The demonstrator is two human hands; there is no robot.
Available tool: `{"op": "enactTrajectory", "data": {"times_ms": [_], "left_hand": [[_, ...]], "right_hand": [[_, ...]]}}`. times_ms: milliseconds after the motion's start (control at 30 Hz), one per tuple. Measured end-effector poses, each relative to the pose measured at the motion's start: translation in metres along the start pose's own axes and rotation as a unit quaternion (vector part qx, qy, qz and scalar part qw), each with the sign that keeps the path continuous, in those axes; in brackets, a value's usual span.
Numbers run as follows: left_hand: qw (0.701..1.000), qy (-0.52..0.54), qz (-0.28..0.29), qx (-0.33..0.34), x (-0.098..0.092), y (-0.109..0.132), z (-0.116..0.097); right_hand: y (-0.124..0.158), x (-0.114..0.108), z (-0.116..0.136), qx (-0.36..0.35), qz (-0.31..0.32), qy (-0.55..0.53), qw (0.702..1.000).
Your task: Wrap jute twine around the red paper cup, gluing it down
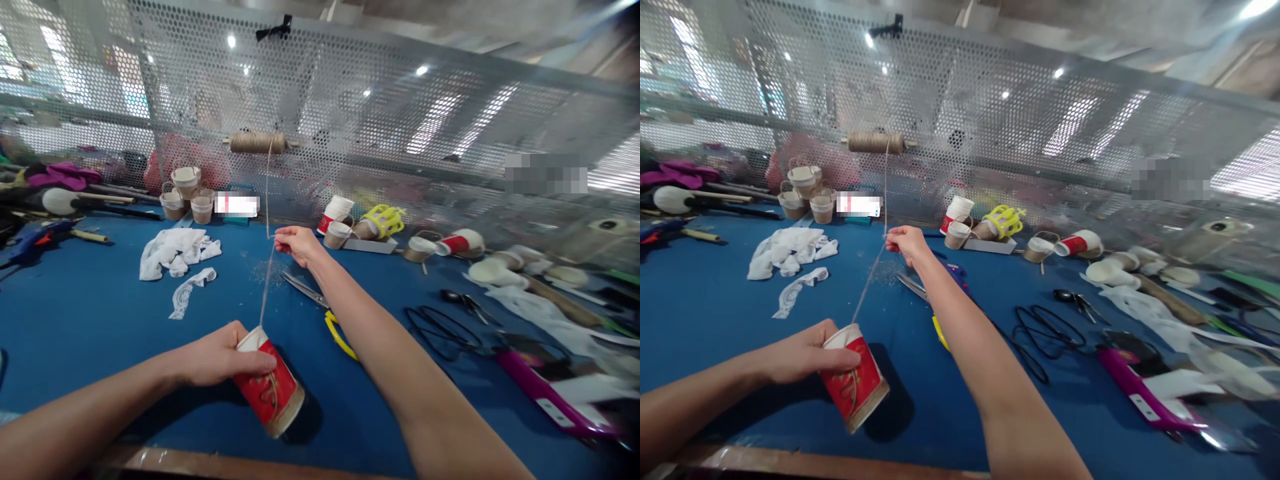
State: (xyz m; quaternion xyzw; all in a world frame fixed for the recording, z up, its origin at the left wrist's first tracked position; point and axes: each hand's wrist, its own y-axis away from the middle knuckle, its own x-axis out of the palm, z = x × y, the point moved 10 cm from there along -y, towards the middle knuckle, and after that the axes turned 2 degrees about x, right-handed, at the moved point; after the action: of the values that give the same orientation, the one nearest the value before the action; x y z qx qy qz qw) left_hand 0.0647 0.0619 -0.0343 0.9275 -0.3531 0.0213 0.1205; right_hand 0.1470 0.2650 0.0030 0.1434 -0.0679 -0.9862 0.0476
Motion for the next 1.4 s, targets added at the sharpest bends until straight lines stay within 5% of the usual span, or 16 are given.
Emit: {"op": "enactTrajectory", "data": {"times_ms": [267, 367, 467, 600, 700, 800, 967, 1167, 1267, 1400], "left_hand": [[0.999, 0.038, -0.027, -0.008, -0.007, -0.003, 0.005], [0.995, 0.080, -0.066, -0.012, -0.015, -0.005, 0.008], [0.986, 0.116, -0.121, -0.004, -0.027, -0.005, 0.007], [0.970, 0.146, -0.195, 0.018, -0.041, -0.003, 0.004], [0.962, 0.148, -0.224, 0.037, -0.048, -0.002, 0.001], [0.958, 0.152, -0.238, 0.044, -0.052, -0.002, 0.001], [0.959, 0.139, -0.246, 0.034, -0.053, -0.003, 0.004], [0.964, 0.088, -0.250, 0.032, -0.055, -0.002, 0.002], [0.965, 0.053, -0.255, 0.032, -0.058, -0.001, 0.003], [0.964, 0.055, -0.259, 0.027, -0.060, -0.003, 0.006]], "right_hand": [[0.002, 0.036, -0.006, 0.041, 0.113, 0.134, 0.984], [0.012, 0.031, -0.008, 0.037, 0.116, 0.215, 0.969], [0.019, -0.004, 0.002, -0.002, 0.050, 0.279, 0.959], [0.033, -0.079, 0.007, -0.020, -0.089, 0.359, 0.929], [0.045, -0.121, -0.015, 0.020, -0.146, 0.421, 0.895], [0.051, -0.135, -0.049, 0.072, -0.143, 0.451, 0.878], [0.051, -0.133, -0.066, 0.102, -0.148, 0.434, 0.883], [0.091, -0.126, -0.028, 0.024, -0.167, 0.304, 0.938], [0.121, -0.093, -0.026, 0.011, -0.031, 0.090, 0.995], [0.154, -0.058, -0.019, -0.035, 0.059, 0.032, 0.997]]}}
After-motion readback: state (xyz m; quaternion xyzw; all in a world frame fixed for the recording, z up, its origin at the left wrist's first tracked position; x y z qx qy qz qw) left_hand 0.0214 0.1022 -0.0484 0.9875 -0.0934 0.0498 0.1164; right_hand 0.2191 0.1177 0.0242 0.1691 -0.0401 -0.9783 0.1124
